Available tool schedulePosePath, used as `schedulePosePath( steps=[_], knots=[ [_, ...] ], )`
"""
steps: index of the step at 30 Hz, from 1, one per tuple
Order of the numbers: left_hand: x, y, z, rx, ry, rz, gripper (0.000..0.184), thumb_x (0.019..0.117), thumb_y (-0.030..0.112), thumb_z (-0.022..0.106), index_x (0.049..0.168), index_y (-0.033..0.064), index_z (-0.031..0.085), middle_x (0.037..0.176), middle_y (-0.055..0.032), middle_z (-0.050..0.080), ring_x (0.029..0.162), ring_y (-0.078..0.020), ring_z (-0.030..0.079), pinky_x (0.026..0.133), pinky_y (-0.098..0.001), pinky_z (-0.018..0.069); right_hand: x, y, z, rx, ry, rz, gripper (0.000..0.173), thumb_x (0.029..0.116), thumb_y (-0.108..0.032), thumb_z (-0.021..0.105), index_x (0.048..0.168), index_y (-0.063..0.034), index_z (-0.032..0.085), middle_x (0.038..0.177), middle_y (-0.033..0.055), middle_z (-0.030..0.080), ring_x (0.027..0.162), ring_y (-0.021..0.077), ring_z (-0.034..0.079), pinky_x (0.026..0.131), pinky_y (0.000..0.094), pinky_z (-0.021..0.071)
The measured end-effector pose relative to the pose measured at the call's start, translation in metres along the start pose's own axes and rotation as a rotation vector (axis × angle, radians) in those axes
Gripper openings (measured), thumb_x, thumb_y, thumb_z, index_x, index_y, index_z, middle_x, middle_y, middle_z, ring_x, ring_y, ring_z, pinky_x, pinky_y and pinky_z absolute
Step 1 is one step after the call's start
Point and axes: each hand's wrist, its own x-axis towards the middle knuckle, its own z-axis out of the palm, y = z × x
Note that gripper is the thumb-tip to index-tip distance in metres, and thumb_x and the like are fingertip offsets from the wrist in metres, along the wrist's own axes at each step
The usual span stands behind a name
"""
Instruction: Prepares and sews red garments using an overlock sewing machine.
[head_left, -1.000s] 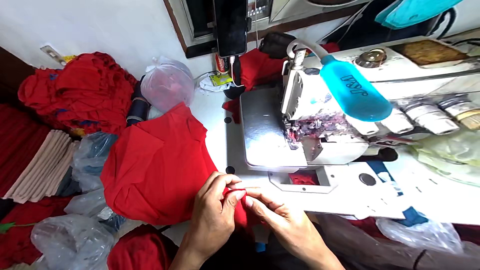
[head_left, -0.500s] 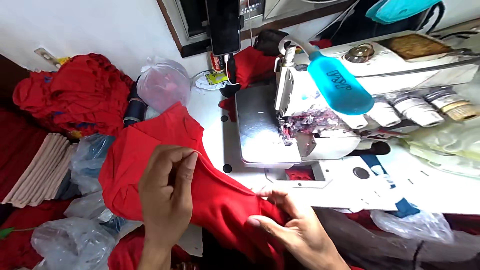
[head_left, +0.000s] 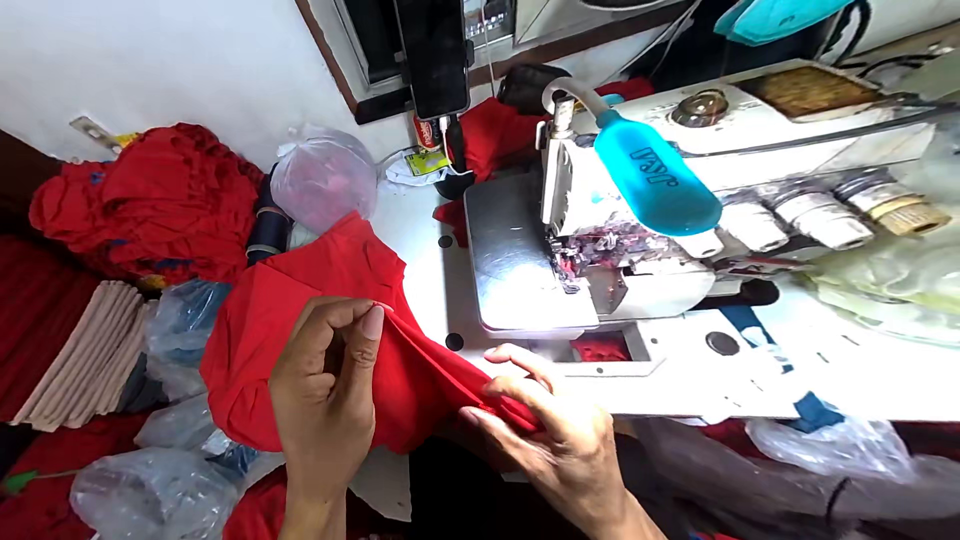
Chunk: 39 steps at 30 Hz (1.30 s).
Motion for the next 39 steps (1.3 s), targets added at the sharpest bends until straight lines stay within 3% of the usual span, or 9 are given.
schedulePosePath(
  steps=[4, 8, 18, 23, 27, 30, 34, 36, 39],
  knots=[
    [0.001, 0.006, 0.000, -0.024, -0.010, 0.008, 0.011, 0.1001, 0.016, 0.062, 0.102, 0.0126, 0.073, 0.096, 0.0069, 0.067, 0.079, -0.0020, 0.063, 0.067, -0.0150, 0.0553, 0.003, 0.002, 0.011, -0.071, 0.025, 0.006, 0.019, 0.0921, -0.042, 0.072, 0.091, -0.0235, 0.077, 0.117, 0.0001, 0.075, 0.091, 0.0099, 0.071, 0.072, 0.0302, 0.0573],
    [0.004, 0.003, -0.004, -0.024, 0.001, 0.040, 0.010, 0.1000, 0.014, 0.063, 0.102, 0.0127, 0.073, 0.097, 0.0077, 0.067, 0.079, -0.0012, 0.063, 0.068, -0.0148, 0.0556, 0.000, 0.005, 0.013, 0.045, 0.010, 0.048, 0.017, 0.0981, -0.033, 0.066, 0.095, -0.0208, 0.077, 0.112, -0.0028, 0.075, 0.102, 0.0075, 0.070, 0.083, 0.0291, 0.0580],
    [0.005, -0.007, -0.008, -0.040, 0.061, 0.019, 0.011, 0.0993, 0.012, 0.063, 0.101, 0.0126, 0.073, 0.094, 0.0090, 0.067, 0.080, -0.0008, 0.063, 0.071, -0.0148, 0.0544, -0.002, -0.006, -0.002, 0.282, 0.087, 0.190, 0.016, 0.0866, -0.022, 0.079, 0.078, -0.0123, 0.071, 0.083, -0.0042, 0.073, 0.076, -0.0012, 0.066, 0.066, 0.0137, 0.0545],
    [0.014, 0.001, -0.001, -0.013, 0.010, 0.112, 0.010, 0.0990, 0.014, 0.064, 0.101, 0.0129, 0.074, 0.097, 0.0094, 0.068, 0.083, -0.0001, 0.064, 0.073, -0.0149, 0.0562, -0.006, -0.013, -0.022, 0.359, 0.015, 0.281, 0.022, 0.0953, -0.023, 0.073, 0.108, -0.0054, 0.076, 0.086, -0.0027, 0.073, 0.074, -0.0013, 0.065, 0.066, 0.0147, 0.0560],
    [0.040, 0.014, 0.030, 0.210, -0.089, 0.259, 0.013, 0.0976, 0.018, 0.066, 0.098, 0.0103, 0.076, 0.093, 0.0054, 0.068, 0.080, 0.0017, 0.062, 0.068, -0.0141, 0.0535, -0.010, -0.017, -0.040, 0.373, -0.045, 0.426, 0.012, 0.0960, -0.016, 0.071, 0.096, -0.0046, 0.077, 0.092, -0.0003, 0.075, 0.084, 0.0003, 0.069, 0.077, 0.0181, 0.0588],
    [0.043, -0.006, 0.083, 0.363, -0.190, 0.237, 0.012, 0.0943, 0.018, 0.068, 0.091, 0.0139, 0.079, 0.091, 0.0015, 0.072, 0.082, -0.0085, 0.069, 0.068, -0.0299, 0.0573, -0.021, -0.003, -0.042, 0.417, -0.005, 0.615, 0.009, 0.0949, -0.010, 0.069, 0.097, -0.0035, 0.075, 0.097, 0.0010, 0.075, 0.089, 0.0031, 0.069, 0.081, 0.0207, 0.0587],
    [0.020, -0.052, 0.141, 0.286, -0.277, 0.160, 0.005, 0.0884, 0.015, 0.073, 0.088, 0.0127, 0.077, 0.089, -0.0005, 0.071, 0.087, -0.0162, 0.068, 0.077, -0.0359, 0.0565, -0.037, 0.012, -0.048, 0.503, -0.033, 0.851, 0.006, 0.1002, -0.008, 0.060, 0.099, -0.0052, 0.065, 0.073, -0.0049, 0.066, 0.065, 0.0018, 0.062, 0.062, 0.0219, 0.0535],
    [0.010, -0.057, 0.149, 0.323, -0.163, 0.197, 0.012, 0.0856, 0.020, 0.078, 0.092, 0.0109, 0.074, 0.095, -0.0025, 0.070, 0.094, -0.0191, 0.066, 0.083, -0.0357, 0.0553, -0.040, 0.014, -0.053, 0.564, -0.032, 0.858, 0.006, 0.1007, -0.005, 0.058, 0.100, -0.0044, 0.064, 0.074, -0.0044, 0.066, 0.066, 0.0029, 0.063, 0.063, 0.0231, 0.0546],
    [-0.003, -0.051, 0.152, 0.449, -0.086, 0.296, 0.013, 0.0908, 0.021, 0.070, 0.084, 0.0111, 0.075, 0.085, -0.0026, 0.068, 0.084, -0.0194, 0.065, 0.073, -0.0329, 0.0541, -0.043, 0.013, -0.057, 0.632, -0.005, 0.841, 0.007, 0.0993, -0.001, 0.058, 0.099, -0.0065, 0.063, 0.074, -0.0067, 0.067, 0.067, 0.0010, 0.063, 0.063, 0.0211, 0.0539]
  ],
)
